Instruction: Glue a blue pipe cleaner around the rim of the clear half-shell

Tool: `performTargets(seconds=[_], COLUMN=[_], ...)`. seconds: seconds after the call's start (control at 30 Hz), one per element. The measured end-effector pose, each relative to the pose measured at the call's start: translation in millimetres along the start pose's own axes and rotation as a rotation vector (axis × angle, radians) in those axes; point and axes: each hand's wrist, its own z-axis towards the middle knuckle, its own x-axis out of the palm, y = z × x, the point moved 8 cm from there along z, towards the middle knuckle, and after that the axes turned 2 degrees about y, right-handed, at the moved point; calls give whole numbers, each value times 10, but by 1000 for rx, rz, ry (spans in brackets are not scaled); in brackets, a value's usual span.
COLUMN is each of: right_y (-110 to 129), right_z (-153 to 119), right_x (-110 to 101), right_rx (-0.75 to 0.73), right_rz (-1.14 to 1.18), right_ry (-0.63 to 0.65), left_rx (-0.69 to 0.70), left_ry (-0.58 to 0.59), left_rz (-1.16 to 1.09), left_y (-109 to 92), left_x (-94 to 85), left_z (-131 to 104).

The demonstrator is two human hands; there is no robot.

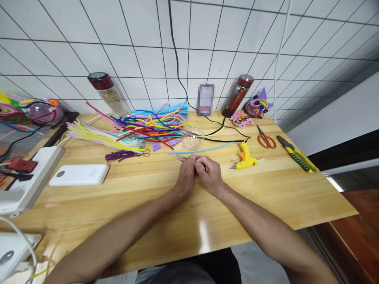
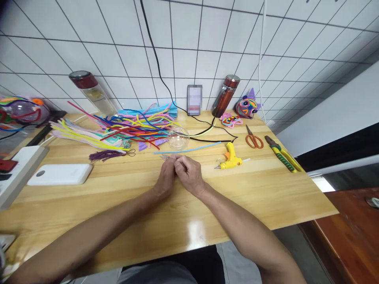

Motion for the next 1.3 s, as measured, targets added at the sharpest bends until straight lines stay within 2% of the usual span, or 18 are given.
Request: performTargets(seconds=[0.1, 0.27, 0.47, 0.63, 0.83, 0.97, 1.03, 1.17, 1.3], right_y=[22, 70, 121, 146, 107, -26, -134, -286, -388], right_z=[-13, -49, -75, -57, -57, -71, -56, 157, 544], right_x=[-2, -8, -20, 4, 10, 50, 29, -235, -784], right_rx=[-2, 2, -11, -25, -27, 101, 209, 286, 298], right_rz=[40, 47, -16, -14, -17, 147, 232, 242, 230], right_ry=[2, 29, 29, 38, 36, 28, -41, -243, -365], left_rx=[17, 13, -58, -94, -24, -18, 13, 7, -42], left_ry=[-13, 47, 74, 85, 77, 57, 78, 145, 165], left_rz=[19, 11, 17, -13, 24, -3, -25, 17, 95], left_y=[-8, 0, 101, 96, 21, 84, 86, 81, 63], left_x=[-28, 3, 5, -3, -17, -33, -7, 70, 88], left_z=[-21, -60, -109, -107, -63, -71, -84, -103, -113])
